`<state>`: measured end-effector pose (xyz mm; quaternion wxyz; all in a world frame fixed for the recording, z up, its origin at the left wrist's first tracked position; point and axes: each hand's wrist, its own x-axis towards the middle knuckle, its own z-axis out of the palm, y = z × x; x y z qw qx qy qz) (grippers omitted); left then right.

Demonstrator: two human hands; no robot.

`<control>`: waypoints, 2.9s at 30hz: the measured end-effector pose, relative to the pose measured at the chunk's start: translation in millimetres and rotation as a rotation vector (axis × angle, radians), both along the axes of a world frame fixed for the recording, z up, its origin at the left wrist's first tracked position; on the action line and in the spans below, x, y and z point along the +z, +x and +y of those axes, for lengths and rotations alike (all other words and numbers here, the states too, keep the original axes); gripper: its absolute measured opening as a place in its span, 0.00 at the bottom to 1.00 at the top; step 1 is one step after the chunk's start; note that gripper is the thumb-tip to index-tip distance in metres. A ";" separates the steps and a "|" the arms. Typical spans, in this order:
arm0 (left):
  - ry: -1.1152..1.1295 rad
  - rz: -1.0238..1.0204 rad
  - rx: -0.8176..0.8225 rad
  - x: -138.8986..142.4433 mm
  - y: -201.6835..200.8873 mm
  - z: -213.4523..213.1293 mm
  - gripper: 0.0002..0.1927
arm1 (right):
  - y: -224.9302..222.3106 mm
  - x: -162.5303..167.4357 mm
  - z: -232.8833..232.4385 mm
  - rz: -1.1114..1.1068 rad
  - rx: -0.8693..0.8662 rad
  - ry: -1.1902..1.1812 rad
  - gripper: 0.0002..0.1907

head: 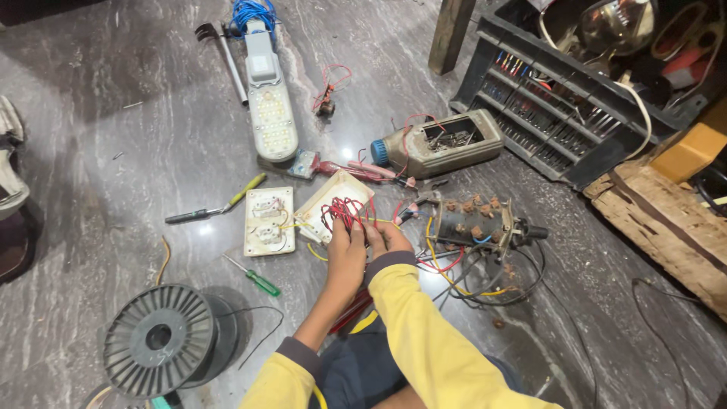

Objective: The person sits on the floor and uses pliers and wire cutters to strip and cut red and yellow wires connected to a small electrical component. They repeatedly strip insulation and trim wire ends while handling the component and tools.

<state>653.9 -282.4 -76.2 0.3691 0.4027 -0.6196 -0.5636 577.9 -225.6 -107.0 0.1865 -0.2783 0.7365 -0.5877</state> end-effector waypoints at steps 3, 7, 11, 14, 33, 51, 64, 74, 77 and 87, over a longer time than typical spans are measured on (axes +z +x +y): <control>-0.026 -0.053 0.008 -0.4 17.2 -1.9 0.15 | 2.3 -15.3 11.0 0.000 0.072 -0.001 0.12; -0.164 -0.021 0.062 6.0 15.2 2.0 0.24 | -16.8 -24.8 11.4 -0.676 0.034 -0.463 0.18; -0.602 0.068 0.039 23.6 17.5 4.7 0.26 | -31.5 -17.7 6.3 -0.779 0.133 -0.558 0.23; -0.890 -0.339 -0.190 35.8 32.2 3.9 0.27 | -29.7 -11.6 3.4 -0.876 0.178 -0.634 0.23; -0.563 -0.485 -0.273 -38.7 84.8 22.4 0.32 | -52.6 -43.9 3.1 -1.186 0.171 -0.763 0.14; -0.549 -0.163 -0.035 -8.8 42.0 5.9 0.15 | -27.1 -35.2 -4.5 -0.883 0.267 -0.478 0.23; -0.402 0.087 0.023 0.2 29.6 3.4 0.07 | -22.5 -39.9 -6.2 -0.785 0.442 -0.382 0.19; -0.374 0.083 0.046 7.5 33.4 5.0 0.07 | -9.0 -39.3 -5.8 -0.662 0.392 -0.428 0.13; -0.326 0.073 0.054 5.0 43.1 -1.5 0.06 | -6.2 -34.8 -10.1 -0.668 0.374 -0.467 0.12; -0.213 -0.053 0.336 -38.6 117.5 -35.0 0.08 | -20.0 -36.0 -1.7 -0.641 0.275 -0.438 0.15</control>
